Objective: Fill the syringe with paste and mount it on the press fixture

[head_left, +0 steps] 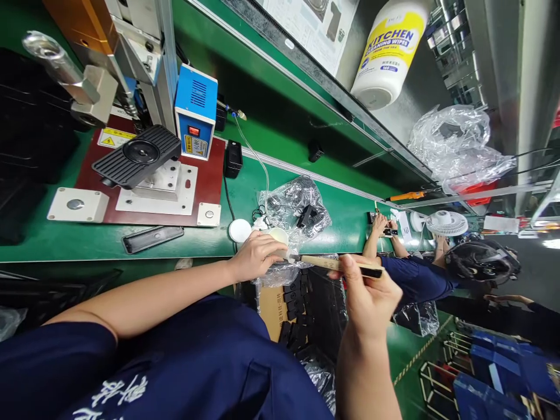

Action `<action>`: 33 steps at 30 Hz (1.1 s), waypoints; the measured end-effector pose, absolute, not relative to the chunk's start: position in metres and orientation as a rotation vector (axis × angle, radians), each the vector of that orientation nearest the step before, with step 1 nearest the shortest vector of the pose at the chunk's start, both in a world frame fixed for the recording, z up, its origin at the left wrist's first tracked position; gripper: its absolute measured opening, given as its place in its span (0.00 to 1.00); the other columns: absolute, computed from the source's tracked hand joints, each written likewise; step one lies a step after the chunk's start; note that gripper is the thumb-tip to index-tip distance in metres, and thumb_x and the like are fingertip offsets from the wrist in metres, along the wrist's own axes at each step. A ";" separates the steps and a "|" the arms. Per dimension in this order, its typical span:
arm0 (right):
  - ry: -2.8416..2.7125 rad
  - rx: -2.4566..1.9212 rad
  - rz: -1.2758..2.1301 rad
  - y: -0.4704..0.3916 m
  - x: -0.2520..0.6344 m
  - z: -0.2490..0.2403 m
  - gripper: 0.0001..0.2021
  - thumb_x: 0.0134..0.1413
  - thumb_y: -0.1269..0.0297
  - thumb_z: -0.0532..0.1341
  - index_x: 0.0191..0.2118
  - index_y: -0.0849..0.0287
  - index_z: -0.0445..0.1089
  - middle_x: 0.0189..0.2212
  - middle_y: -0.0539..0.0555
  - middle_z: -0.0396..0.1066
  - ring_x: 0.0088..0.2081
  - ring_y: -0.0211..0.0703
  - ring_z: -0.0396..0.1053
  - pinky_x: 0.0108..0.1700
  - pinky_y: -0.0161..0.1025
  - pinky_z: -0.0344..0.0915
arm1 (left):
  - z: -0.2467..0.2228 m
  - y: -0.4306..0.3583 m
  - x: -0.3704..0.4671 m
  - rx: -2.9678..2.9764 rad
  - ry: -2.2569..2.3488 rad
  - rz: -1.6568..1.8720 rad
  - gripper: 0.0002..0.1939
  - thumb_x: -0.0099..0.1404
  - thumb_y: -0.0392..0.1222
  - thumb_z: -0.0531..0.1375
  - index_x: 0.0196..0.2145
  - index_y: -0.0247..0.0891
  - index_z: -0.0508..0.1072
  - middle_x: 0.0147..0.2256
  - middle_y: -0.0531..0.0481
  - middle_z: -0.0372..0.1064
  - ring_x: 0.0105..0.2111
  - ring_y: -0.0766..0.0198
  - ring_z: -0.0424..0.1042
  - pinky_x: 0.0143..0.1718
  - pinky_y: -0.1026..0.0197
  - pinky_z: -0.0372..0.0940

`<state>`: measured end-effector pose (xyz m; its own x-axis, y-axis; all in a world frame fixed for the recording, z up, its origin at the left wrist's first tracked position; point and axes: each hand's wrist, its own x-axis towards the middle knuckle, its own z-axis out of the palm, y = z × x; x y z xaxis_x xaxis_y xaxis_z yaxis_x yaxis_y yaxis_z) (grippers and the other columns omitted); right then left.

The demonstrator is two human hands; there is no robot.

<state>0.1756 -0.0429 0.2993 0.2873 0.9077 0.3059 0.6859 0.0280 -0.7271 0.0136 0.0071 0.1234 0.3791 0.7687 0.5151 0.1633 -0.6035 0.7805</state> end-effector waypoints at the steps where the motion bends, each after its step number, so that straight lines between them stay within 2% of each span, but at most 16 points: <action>1: -1.495 -1.735 0.375 -0.042 0.175 0.299 0.04 0.54 0.65 0.66 0.31 0.59 0.75 0.21 0.50 0.74 0.23 0.39 0.71 0.29 0.38 0.67 | 0.123 0.007 0.014 2.004 0.798 1.225 0.08 0.66 0.40 0.60 0.43 0.38 0.73 0.36 0.49 0.78 0.37 0.60 0.75 0.40 0.56 0.61; 5: -1.534 -1.767 0.420 -0.042 0.179 0.305 0.04 0.53 0.64 0.66 0.31 0.58 0.76 0.22 0.50 0.74 0.24 0.39 0.71 0.27 0.37 0.67 | 0.120 0.007 0.015 2.006 0.799 1.233 0.08 0.66 0.40 0.60 0.43 0.38 0.73 0.36 0.48 0.77 0.37 0.59 0.75 0.39 0.56 0.61; 9: -1.513 -1.740 0.561 -0.047 0.189 0.312 0.03 0.53 0.65 0.66 0.33 0.56 0.77 0.25 0.51 0.75 0.27 0.40 0.72 0.30 0.38 0.70 | 0.118 0.008 0.014 2.013 0.869 1.206 0.07 0.67 0.39 0.59 0.43 0.38 0.73 0.35 0.48 0.77 0.37 0.59 0.75 0.38 0.56 0.61; 12: -1.508 -1.744 0.850 -0.053 0.198 0.317 0.04 0.53 0.64 0.66 0.36 0.54 0.78 0.36 0.55 0.77 0.35 0.44 0.75 0.35 0.40 0.74 | 0.119 0.011 0.010 2.046 0.892 1.230 0.07 0.67 0.38 0.59 0.43 0.38 0.73 0.36 0.49 0.77 0.36 0.59 0.75 0.38 0.55 0.60; 15: -1.464 -1.782 1.107 -0.062 0.204 0.322 0.07 0.54 0.62 0.66 0.38 0.53 0.78 0.44 0.58 0.76 0.48 0.50 0.72 0.38 0.40 0.75 | 0.120 0.016 0.005 2.108 0.906 1.298 0.08 0.67 0.35 0.58 0.43 0.37 0.73 0.36 0.48 0.78 0.37 0.59 0.75 0.39 0.54 0.59; 17: -1.382 -1.810 1.233 -0.068 0.205 0.323 0.07 0.54 0.60 0.66 0.38 0.53 0.79 0.47 0.58 0.75 0.50 0.51 0.72 0.38 0.39 0.75 | 0.121 0.018 0.002 2.147 0.914 1.355 0.09 0.66 0.34 0.57 0.43 0.38 0.73 0.38 0.48 0.78 0.38 0.59 0.75 0.41 0.53 0.58; 19: -1.243 -1.851 1.358 -0.074 0.203 0.320 0.08 0.53 0.57 0.66 0.36 0.55 0.78 0.49 0.58 0.74 0.46 0.48 0.73 0.38 0.38 0.75 | 0.121 0.019 0.000 2.183 0.913 1.396 0.10 0.66 0.32 0.57 0.44 0.38 0.73 0.39 0.47 0.78 0.38 0.59 0.75 0.42 0.52 0.58; 21: -1.072 -1.908 1.489 -0.078 0.200 0.315 0.10 0.50 0.57 0.68 0.36 0.57 0.77 0.46 0.58 0.74 0.40 0.43 0.74 0.37 0.36 0.74 | 0.121 0.020 -0.001 2.218 0.893 1.415 0.11 0.66 0.31 0.57 0.44 0.39 0.73 0.40 0.48 0.78 0.39 0.60 0.75 0.43 0.52 0.57; 27: -0.708 -1.924 1.829 -0.081 0.189 0.302 0.28 0.47 0.58 0.70 0.53 0.57 0.64 0.35 0.53 0.75 0.26 0.33 0.70 0.24 0.29 0.67 | 0.122 0.015 0.000 2.304 0.785 1.411 0.13 0.66 0.30 0.56 0.46 0.40 0.72 0.42 0.49 0.78 0.41 0.60 0.75 0.44 0.52 0.57; 33: -0.485 -1.961 1.969 -0.081 0.180 0.290 0.20 0.46 0.56 0.66 0.44 0.60 0.68 0.27 0.51 0.74 0.19 0.32 0.67 0.15 0.27 0.52 | 0.116 0.008 0.002 2.317 0.734 1.346 0.16 0.66 0.29 0.55 0.48 0.42 0.72 0.43 0.49 0.78 0.43 0.59 0.75 0.43 0.52 0.58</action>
<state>0.1795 -0.0811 0.2898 -0.0071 0.4526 -0.8917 0.0129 -0.8916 -0.4526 0.0015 0.0081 0.1160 0.4111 0.5985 0.6876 0.2540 -0.7996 0.5441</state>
